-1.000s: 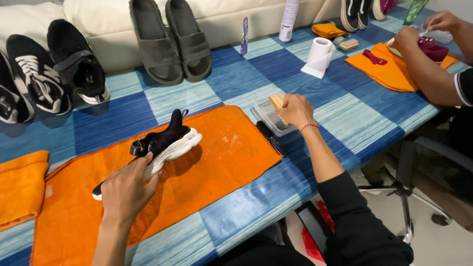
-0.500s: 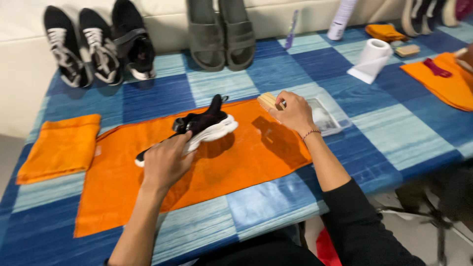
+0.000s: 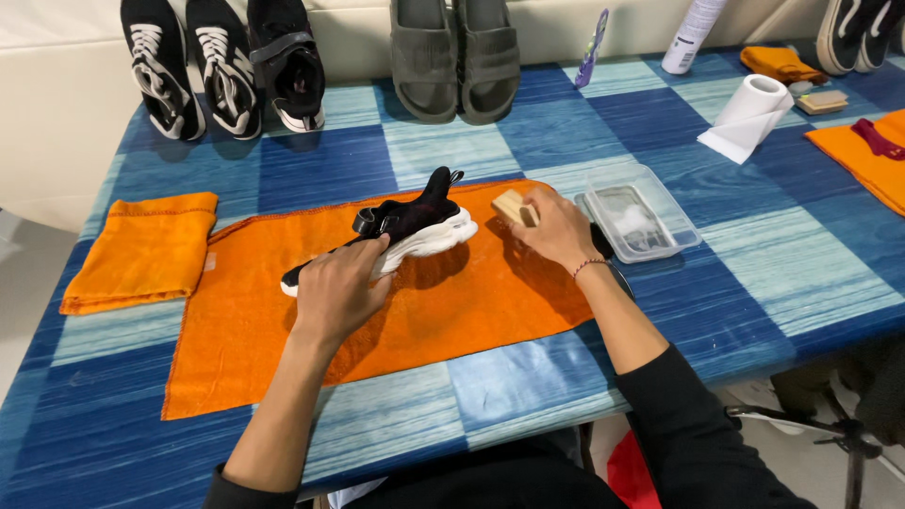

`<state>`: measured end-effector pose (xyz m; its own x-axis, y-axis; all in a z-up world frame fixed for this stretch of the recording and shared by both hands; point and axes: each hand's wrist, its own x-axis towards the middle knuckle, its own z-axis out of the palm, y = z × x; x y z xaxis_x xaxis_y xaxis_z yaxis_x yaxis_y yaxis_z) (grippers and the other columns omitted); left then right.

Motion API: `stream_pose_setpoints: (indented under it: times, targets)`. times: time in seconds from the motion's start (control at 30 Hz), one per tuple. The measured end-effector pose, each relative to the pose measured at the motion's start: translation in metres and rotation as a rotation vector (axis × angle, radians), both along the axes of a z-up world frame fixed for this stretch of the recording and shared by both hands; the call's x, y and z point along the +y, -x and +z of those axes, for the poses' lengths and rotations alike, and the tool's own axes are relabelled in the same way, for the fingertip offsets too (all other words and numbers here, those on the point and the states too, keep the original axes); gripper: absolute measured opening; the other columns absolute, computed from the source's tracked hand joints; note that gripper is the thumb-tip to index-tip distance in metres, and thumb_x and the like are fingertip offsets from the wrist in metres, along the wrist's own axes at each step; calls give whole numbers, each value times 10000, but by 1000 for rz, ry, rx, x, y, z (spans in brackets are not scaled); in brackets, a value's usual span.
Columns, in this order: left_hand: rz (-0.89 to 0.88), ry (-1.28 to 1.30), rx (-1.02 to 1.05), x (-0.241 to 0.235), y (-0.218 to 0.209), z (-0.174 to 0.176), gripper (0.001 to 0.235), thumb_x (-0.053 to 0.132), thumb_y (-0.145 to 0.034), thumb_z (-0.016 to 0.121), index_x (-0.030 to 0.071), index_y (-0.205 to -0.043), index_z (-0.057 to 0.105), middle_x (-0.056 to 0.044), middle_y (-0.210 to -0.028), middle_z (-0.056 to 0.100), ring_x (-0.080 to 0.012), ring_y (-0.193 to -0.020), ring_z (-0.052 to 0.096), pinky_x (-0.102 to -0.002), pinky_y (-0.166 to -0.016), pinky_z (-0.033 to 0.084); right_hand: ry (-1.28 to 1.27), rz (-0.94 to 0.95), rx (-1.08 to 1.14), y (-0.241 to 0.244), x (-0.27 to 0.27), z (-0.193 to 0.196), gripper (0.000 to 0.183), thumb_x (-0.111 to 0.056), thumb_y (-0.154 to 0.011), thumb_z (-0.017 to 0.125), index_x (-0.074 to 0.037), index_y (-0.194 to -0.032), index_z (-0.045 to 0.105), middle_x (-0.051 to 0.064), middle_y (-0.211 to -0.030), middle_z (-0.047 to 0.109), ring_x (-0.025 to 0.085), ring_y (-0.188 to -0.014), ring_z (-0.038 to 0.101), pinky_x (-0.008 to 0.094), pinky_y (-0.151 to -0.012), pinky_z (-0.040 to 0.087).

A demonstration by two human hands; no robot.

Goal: The person scrubs the white sole of a black sneaker with a small rectangular sponge. They repeatedly dip the sponge into a plastic container of liquid and continue scrubbing the shoe's sole and side edges.

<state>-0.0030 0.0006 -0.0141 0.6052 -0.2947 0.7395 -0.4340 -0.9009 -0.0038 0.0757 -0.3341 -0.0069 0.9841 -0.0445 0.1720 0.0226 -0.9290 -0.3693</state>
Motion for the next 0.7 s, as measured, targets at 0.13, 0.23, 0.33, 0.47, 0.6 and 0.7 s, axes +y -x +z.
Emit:
stream_pose_setpoints:
  times: [0.13,0.23,0.33,0.47,0.6,0.7]
  targets:
    - [0,-3,38,-1,4,7,337,341,-750,746,232,-1062,680,40,-889,710,-163,-822,703,-307,-718,554,59,13,53,4,2,0,507,-569,-749,682,-264,-1144,590,47,-1174,640,325,-1108,625,498,-923,503]
    - [1,-2,43,-1,2,4,337,341,-757,739,233,-1071,678,40,-896,710,-163,-830,702,-306,-724,554,24,-1,27,5,2,5,547,-545,-758,679,-262,-1213,570,62,-1203,628,333,-1124,616,496,-936,498]
    - [-5,-2,32,0,0,1,349,339,-755,736,237,-1083,674,40,-905,707,-164,-837,700,-307,-724,552,32,6,63,10,4,7,534,-490,-773,674,-247,-1239,577,87,-1215,634,355,-1134,612,502,-948,490]
    - [-14,7,16,-2,5,8,366,318,-745,739,222,-1093,677,18,-916,713,-180,-848,701,-321,-720,549,-11,14,41,8,2,7,628,-434,-733,709,-282,-1321,548,141,-1208,647,376,-1144,604,501,-960,491]
    - [-22,16,-1,-1,-1,2,388,316,-733,745,212,-1099,669,6,-933,710,-186,-865,702,-330,-725,546,-289,255,-286,15,11,16,673,-231,-672,799,-45,-1283,585,245,-1171,625,416,-1125,585,464,-928,504]
    - [1,-2,39,-1,-6,-2,401,346,-748,722,259,-1131,642,18,-937,694,-191,-877,695,-346,-744,542,-281,572,-428,13,15,11,697,-107,-621,775,-83,-1292,591,127,-1198,611,333,-1140,594,402,-969,468]
